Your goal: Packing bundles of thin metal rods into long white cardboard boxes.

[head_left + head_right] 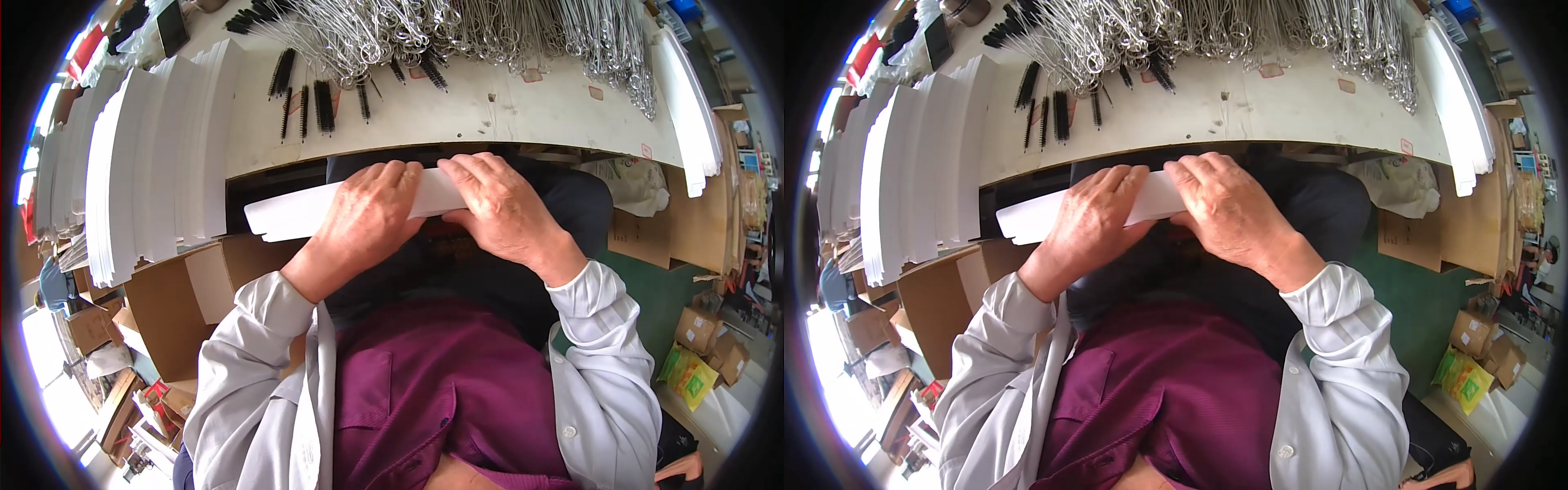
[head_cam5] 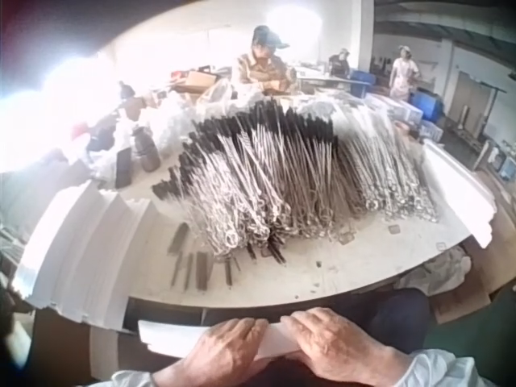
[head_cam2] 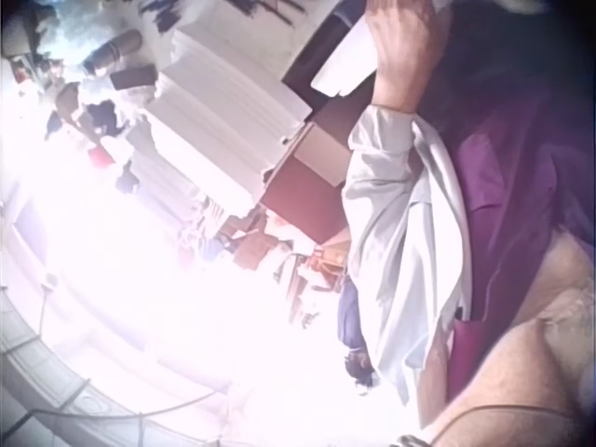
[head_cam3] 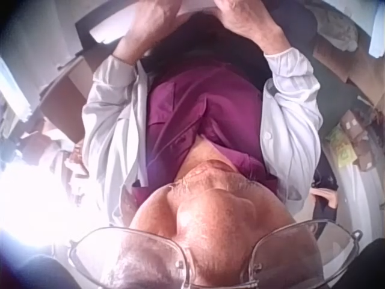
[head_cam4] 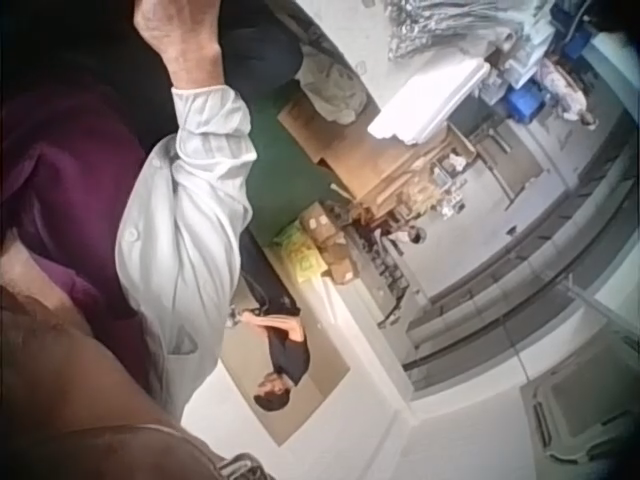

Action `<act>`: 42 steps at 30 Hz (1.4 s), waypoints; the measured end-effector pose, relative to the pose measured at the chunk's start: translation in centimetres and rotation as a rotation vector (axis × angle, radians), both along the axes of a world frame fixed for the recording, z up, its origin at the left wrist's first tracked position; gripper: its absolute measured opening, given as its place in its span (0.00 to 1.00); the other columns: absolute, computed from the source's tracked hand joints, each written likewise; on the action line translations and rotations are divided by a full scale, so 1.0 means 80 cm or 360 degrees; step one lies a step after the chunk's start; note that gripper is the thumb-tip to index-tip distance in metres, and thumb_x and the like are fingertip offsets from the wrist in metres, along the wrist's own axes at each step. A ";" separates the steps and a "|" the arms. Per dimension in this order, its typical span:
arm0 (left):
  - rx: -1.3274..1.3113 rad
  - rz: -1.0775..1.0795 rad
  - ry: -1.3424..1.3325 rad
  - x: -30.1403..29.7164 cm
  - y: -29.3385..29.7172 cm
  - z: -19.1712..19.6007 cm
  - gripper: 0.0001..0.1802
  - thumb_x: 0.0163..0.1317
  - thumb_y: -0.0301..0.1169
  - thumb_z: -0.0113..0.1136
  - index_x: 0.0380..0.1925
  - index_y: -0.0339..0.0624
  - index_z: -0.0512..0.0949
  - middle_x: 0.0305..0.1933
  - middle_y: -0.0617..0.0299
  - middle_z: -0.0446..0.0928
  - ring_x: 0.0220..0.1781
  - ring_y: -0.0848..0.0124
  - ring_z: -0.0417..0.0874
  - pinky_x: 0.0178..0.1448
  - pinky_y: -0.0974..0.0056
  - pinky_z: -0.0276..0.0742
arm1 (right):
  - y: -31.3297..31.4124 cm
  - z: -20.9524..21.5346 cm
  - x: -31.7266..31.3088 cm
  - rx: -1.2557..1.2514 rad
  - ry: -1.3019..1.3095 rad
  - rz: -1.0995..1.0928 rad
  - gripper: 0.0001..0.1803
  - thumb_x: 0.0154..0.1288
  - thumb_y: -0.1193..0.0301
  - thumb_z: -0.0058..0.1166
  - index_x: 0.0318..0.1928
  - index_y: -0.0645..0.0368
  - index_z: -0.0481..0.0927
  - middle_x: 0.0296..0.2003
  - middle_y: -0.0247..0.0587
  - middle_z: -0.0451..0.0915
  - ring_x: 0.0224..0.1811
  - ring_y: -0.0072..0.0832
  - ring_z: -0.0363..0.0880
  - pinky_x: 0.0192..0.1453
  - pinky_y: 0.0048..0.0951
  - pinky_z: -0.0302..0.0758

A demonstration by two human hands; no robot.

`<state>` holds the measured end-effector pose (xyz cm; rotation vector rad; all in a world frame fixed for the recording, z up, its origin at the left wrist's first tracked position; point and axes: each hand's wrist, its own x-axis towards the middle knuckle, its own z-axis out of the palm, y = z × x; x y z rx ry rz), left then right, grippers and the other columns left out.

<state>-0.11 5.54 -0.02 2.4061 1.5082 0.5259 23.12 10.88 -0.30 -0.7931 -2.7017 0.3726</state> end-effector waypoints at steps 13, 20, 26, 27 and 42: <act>-0.0097 -0.0071 -0.0060 0.000 0.000 0.010 0.37 0.52 0.35 0.76 0.61 0.32 0.75 0.54 0.47 0.82 0.53 0.49 0.85 0.57 0.51 0.83 | -0.007 0.009 -0.012 0.0119 -0.0023 0.0034 0.35 0.62 0.63 0.69 0.64 0.73 0.76 0.54 0.52 0.79 0.56 0.44 0.78 0.68 0.43 0.74; -0.0077 0.0011 0.0090 -0.026 0.009 0.021 0.38 0.54 0.37 0.77 0.63 0.32 0.74 0.57 0.46 0.80 0.58 0.48 0.83 0.62 0.50 0.79 | 0.020 0.019 0.007 0.0204 -0.0048 0.0015 0.32 0.62 0.64 0.68 0.63 0.71 0.77 0.55 0.54 0.80 0.58 0.45 0.79 0.68 0.44 0.74; 0.0028 0.0041 0.0160 -0.015 0.023 0.034 0.38 0.55 0.37 0.76 0.64 0.32 0.73 0.57 0.47 0.80 0.58 0.49 0.83 0.62 0.50 0.80 | 0.049 0.027 0.020 0.0289 0.0041 0.0028 0.30 0.61 0.65 0.70 0.62 0.64 0.81 0.54 0.46 0.83 0.55 0.41 0.81 0.64 0.39 0.78; 0.0029 0.0038 0.0159 -0.015 0.028 0.040 0.38 0.55 0.37 0.76 0.64 0.32 0.73 0.57 0.47 0.80 0.58 0.49 0.83 0.62 0.50 0.80 | 0.053 0.029 0.022 0.0290 0.0040 0.0025 0.30 0.61 0.65 0.70 0.62 0.64 0.81 0.54 0.46 0.83 0.55 0.41 0.81 0.64 0.39 0.78; 0.0315 0.0178 0.0205 -0.003 0.085 0.005 0.28 0.63 0.35 0.70 0.59 0.30 0.75 0.53 0.49 0.80 0.55 0.53 0.82 0.59 0.53 0.79 | 0.125 -0.003 0.050 0.0450 0.0135 -0.0093 0.30 0.60 0.71 0.70 0.65 0.51 0.82 0.56 0.44 0.82 0.60 0.44 0.79 0.68 0.43 0.76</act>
